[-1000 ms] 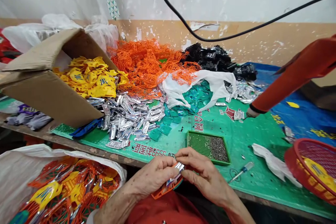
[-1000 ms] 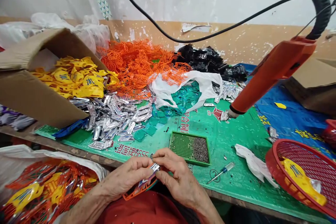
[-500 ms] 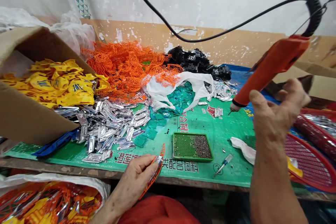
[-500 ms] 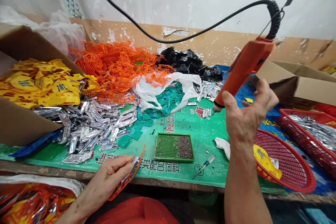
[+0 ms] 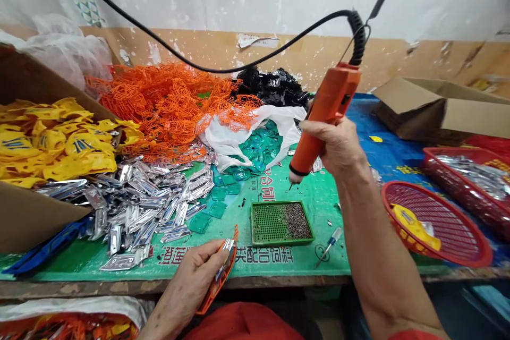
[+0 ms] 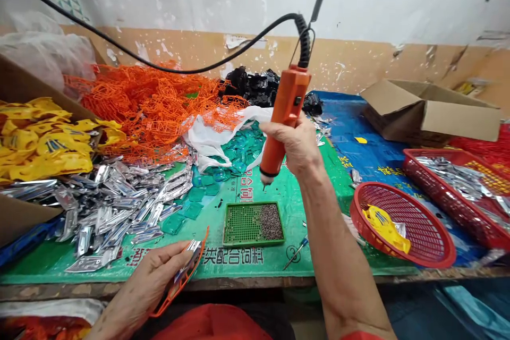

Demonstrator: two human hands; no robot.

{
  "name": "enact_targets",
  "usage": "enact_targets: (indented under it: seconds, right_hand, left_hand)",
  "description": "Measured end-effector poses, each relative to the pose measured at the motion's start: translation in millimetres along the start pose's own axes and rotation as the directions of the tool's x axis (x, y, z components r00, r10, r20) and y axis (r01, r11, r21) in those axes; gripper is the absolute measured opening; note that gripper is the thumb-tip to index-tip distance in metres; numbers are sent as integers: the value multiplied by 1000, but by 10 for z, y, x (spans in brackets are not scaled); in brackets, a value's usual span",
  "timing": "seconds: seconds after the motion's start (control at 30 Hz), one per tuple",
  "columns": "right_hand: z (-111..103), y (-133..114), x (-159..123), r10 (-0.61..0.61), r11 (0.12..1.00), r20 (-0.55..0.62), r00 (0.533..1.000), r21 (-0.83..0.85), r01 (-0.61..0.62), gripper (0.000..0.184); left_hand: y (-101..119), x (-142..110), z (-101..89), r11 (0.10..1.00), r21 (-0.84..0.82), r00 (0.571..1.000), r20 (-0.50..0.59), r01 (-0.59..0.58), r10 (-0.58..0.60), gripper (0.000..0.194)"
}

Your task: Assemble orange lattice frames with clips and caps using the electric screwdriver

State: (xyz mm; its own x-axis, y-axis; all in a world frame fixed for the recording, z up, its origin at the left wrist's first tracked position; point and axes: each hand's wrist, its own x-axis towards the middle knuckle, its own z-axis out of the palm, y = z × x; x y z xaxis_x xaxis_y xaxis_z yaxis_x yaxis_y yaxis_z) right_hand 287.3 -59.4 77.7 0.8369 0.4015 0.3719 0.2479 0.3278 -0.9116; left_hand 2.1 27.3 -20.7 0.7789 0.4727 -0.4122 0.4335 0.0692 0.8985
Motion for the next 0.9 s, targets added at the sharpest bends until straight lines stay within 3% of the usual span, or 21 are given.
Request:
enact_targets:
  seconds: [0.13, 0.27, 0.57, 0.9]
  right_hand:
    - [95, 56, -381, 52, 997, 87, 995, -68, -46, 38]
    - [96, 176, -582, 109, 992, 19, 994, -68, -108, 44]
    - [145, 468, -682, -7, 1000, -197, 980, -17, 4, 16]
    - [134, 538, -704, 0, 1000, -209, 978, 5, 1, 18]
  left_hand:
    - [-91, 24, 19, 997, -71, 1000, 8, 31, -30, 48]
    - [-98, 26, 30, 997, -72, 1000, 24, 20, -19, 42]
    - [-5, -2, 53, 1000, 23, 1000, 29, 2, -3, 35]
    - [-2, 4, 53, 999, 35, 1000, 14, 10, -10, 33]
